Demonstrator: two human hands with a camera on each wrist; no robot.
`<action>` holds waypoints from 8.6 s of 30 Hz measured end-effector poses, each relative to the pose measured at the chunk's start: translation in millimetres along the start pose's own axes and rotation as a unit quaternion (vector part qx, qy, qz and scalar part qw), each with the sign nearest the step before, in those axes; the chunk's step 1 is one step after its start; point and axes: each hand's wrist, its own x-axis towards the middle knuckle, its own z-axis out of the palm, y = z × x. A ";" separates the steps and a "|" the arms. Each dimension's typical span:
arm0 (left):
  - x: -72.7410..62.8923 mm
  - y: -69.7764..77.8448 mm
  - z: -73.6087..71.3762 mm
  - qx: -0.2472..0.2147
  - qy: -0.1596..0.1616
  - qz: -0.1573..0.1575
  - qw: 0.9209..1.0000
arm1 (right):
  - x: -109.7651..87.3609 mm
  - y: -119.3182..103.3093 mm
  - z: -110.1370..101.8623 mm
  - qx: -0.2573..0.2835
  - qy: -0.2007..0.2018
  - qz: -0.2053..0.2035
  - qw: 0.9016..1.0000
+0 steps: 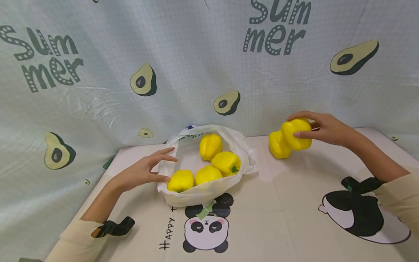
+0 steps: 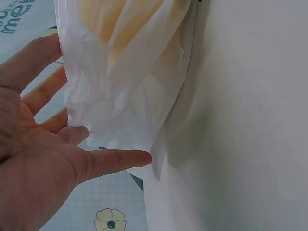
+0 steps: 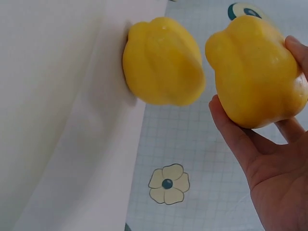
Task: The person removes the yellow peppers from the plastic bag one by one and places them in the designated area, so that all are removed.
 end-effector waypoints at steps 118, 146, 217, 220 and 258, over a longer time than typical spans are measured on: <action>5.2 -17.8 -1.9 -0.094 -0.040 -0.013 0.995 | 5.5 72.1 12.3 0.042 -0.077 0.125 0.988; 5.8 -19.4 -3.4 -0.096 -0.047 -0.016 0.994 | 8.3 53.5 7.5 -0.014 -0.045 0.089 0.995; 10.7 -17.5 -2.5 -0.096 -0.055 -0.023 0.994 | 107.8 -119.8 89.6 -0.064 -0.210 -0.166 0.961; 11.5 -17.2 -2.4 -0.093 -0.055 -0.025 0.994 | 115.4 -124.9 93.4 -0.074 -0.226 -0.165 0.957; 10.9 -15.1 -3.4 -0.083 -0.056 -0.030 0.995 | 170.4 -153.6 113.4 -0.172 -0.298 -0.122 0.931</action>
